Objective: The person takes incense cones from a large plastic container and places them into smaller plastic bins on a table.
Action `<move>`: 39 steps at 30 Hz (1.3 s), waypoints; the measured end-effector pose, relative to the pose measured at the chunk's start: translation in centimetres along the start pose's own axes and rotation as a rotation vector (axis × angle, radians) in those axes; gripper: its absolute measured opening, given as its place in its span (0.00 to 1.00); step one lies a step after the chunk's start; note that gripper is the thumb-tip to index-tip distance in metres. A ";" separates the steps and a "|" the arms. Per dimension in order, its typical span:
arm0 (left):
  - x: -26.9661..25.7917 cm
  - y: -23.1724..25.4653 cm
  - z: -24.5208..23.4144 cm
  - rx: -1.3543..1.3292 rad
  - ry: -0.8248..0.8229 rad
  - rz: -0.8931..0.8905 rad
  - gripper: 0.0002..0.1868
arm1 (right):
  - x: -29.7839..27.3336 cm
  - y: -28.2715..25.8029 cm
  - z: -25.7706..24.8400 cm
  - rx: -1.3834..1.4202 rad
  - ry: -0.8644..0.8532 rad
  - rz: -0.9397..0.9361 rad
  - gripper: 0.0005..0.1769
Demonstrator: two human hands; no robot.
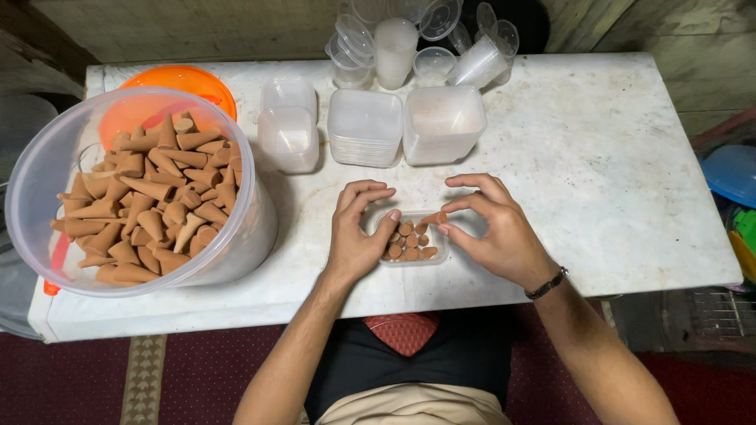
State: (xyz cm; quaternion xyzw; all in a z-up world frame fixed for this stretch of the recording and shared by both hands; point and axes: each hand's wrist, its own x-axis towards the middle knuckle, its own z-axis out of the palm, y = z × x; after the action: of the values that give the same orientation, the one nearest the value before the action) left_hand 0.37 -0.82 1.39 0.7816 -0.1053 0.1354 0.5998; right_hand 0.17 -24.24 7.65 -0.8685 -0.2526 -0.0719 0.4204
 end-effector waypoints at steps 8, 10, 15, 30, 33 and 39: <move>-1.1 -2.5 1.1 0.019 -0.085 -0.024 0.26 | 1.8 0.6 1.6 -0.361 -0.342 0.022 0.10; -1.1 -2.7 1.0 0.017 -0.082 -0.011 0.26 | 1.9 1.3 2.3 -0.400 -0.382 0.010 0.11; -1.1 -2.5 1.1 -0.006 -0.103 -0.050 0.24 | 2.2 2.8 3.5 -0.474 -0.467 0.013 0.11; -1.0 -2.1 1.0 -0.001 -0.117 -0.077 0.22 | 2.9 1.8 3.2 -0.446 -0.533 0.063 0.12; -1.0 -2.2 1.0 -0.003 -0.112 -0.067 0.21 | 3.1 1.2 2.8 -0.435 -0.533 0.079 0.12; -1.1 -2.2 1.0 -0.010 -0.105 -0.057 0.21 | 2.7 1.7 2.5 -0.434 -0.482 0.035 0.13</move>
State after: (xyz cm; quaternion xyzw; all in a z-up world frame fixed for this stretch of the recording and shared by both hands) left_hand 0.16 -1.21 -1.21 0.7872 -0.1150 0.0762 0.6010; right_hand 3.13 -22.20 5.77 -0.9342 -0.3086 0.0908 0.1545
